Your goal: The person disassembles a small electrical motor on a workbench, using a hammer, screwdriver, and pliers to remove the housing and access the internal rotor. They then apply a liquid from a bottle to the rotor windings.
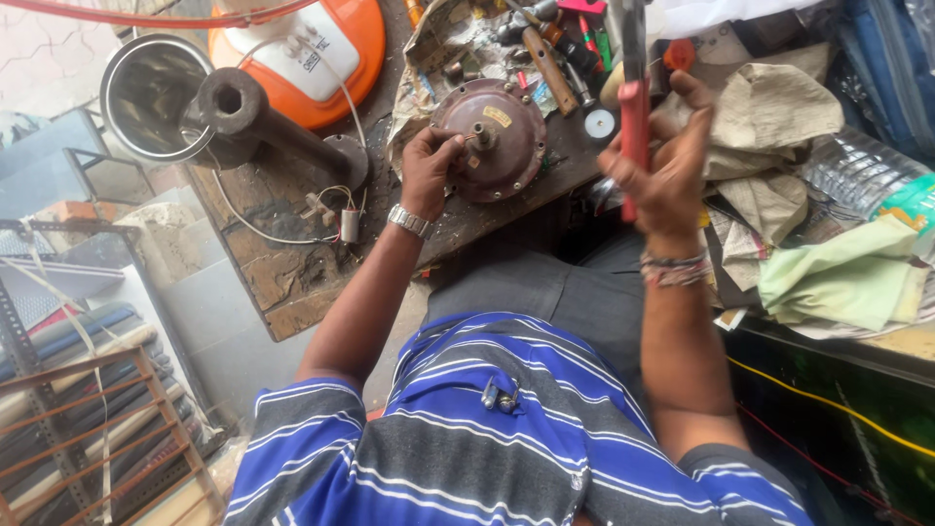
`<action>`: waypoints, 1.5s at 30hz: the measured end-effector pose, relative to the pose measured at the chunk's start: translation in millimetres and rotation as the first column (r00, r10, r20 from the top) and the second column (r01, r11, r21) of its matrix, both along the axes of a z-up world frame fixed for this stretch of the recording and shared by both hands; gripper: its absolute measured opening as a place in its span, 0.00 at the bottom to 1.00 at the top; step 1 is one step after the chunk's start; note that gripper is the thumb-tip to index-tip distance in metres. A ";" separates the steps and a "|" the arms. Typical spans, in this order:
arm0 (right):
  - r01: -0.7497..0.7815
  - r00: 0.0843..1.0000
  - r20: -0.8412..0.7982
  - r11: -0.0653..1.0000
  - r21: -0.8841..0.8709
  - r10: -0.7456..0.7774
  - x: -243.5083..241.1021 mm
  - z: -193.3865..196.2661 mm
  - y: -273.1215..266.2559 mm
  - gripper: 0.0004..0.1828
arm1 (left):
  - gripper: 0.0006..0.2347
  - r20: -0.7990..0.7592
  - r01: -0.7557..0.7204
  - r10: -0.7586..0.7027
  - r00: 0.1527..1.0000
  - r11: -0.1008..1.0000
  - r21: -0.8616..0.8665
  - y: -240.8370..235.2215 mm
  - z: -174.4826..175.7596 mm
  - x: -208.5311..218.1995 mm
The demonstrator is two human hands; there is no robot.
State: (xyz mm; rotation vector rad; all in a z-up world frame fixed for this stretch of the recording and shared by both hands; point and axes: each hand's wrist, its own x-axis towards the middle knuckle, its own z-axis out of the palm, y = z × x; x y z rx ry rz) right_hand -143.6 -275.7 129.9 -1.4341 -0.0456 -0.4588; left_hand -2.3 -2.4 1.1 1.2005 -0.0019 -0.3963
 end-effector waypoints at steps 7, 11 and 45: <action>-0.096 0.843 -0.429 0.875 0.474 0.325 -23.9 -43.4 75.5 0.39 | 0.04 -0.037 0.007 -0.005 0.999 0.999 0.049 -2.9 6.3 -4.9; -0.208 0.728 -0.523 0.870 0.446 0.443 -37.3 -52.2 80.0 0.35 | 0.04 -0.026 -0.019 0.019 0.999 1.000 0.022 -2.4 -0.4 -10.3; -0.256 0.449 -0.483 0.626 0.736 0.752 31.7 -89.1 83.1 0.25 | 0.04 0.200 -0.079 0.027 0.979 0.964 0.255 -2.2 38.8 -12.8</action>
